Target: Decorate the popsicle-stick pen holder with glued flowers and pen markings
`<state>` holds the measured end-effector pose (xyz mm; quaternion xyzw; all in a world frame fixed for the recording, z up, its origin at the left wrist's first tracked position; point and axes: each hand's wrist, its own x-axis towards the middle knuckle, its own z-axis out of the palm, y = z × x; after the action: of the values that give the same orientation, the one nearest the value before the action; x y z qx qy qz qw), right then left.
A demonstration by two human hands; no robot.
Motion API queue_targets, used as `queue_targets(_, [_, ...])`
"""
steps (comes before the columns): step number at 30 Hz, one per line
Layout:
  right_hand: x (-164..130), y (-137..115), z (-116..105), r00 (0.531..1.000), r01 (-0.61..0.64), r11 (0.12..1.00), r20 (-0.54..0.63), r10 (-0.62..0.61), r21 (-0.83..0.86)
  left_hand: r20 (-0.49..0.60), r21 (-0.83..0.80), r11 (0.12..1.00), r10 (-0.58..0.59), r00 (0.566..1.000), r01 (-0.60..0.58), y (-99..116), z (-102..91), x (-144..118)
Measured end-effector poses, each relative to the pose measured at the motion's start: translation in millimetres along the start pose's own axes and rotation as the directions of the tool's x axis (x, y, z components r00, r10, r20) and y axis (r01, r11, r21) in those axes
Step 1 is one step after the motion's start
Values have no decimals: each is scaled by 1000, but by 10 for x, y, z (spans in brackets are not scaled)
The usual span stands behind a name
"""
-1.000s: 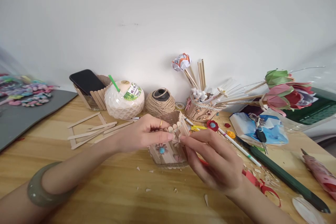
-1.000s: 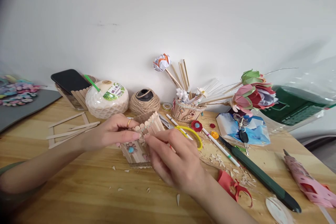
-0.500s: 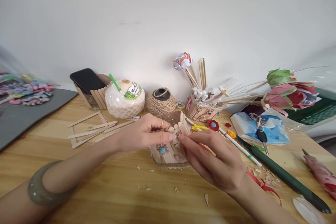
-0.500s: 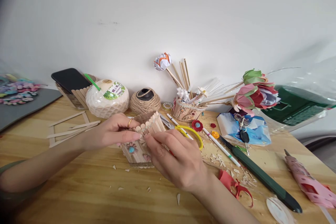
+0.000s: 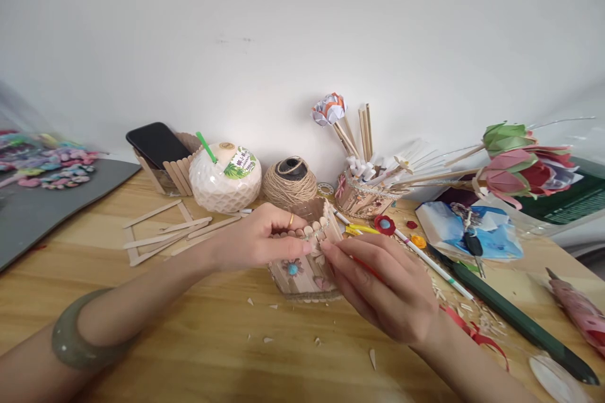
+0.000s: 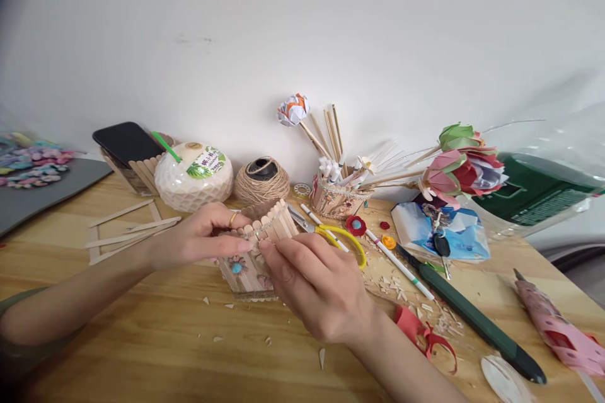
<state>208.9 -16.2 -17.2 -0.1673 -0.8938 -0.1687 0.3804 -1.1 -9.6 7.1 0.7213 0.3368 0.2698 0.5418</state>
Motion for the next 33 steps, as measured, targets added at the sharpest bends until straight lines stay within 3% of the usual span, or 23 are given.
queue_targets(10, [85,26,-161,980,140,990,147,-138,-5,-9,93,995,23,1000,-22,-66,16,-6])
queue_targets(16, [67,87,-125,976,160,987,146,-161,15,-83,90,995,-42,996,49,-49,53,-2])
queue_targets(20, [42,95,-63,996,36,993,83,-45,111,-100,99,994,-45,994,55,-61,58,4])
queue_targets(25, [70,49,-79,994,-106,939,45,96,328,-108,77,994,-64,992,72,-66,60,1])
queue_targets(30, [96,14,-125,922,-325,780,-7,388,535,-123,60,990,-118,985,127,-71,45,-1])
queue_targets(33, [114,12,-128,935,-308,828,-10,353,469,-126,59,991,-115,985,123,-64,35,0])
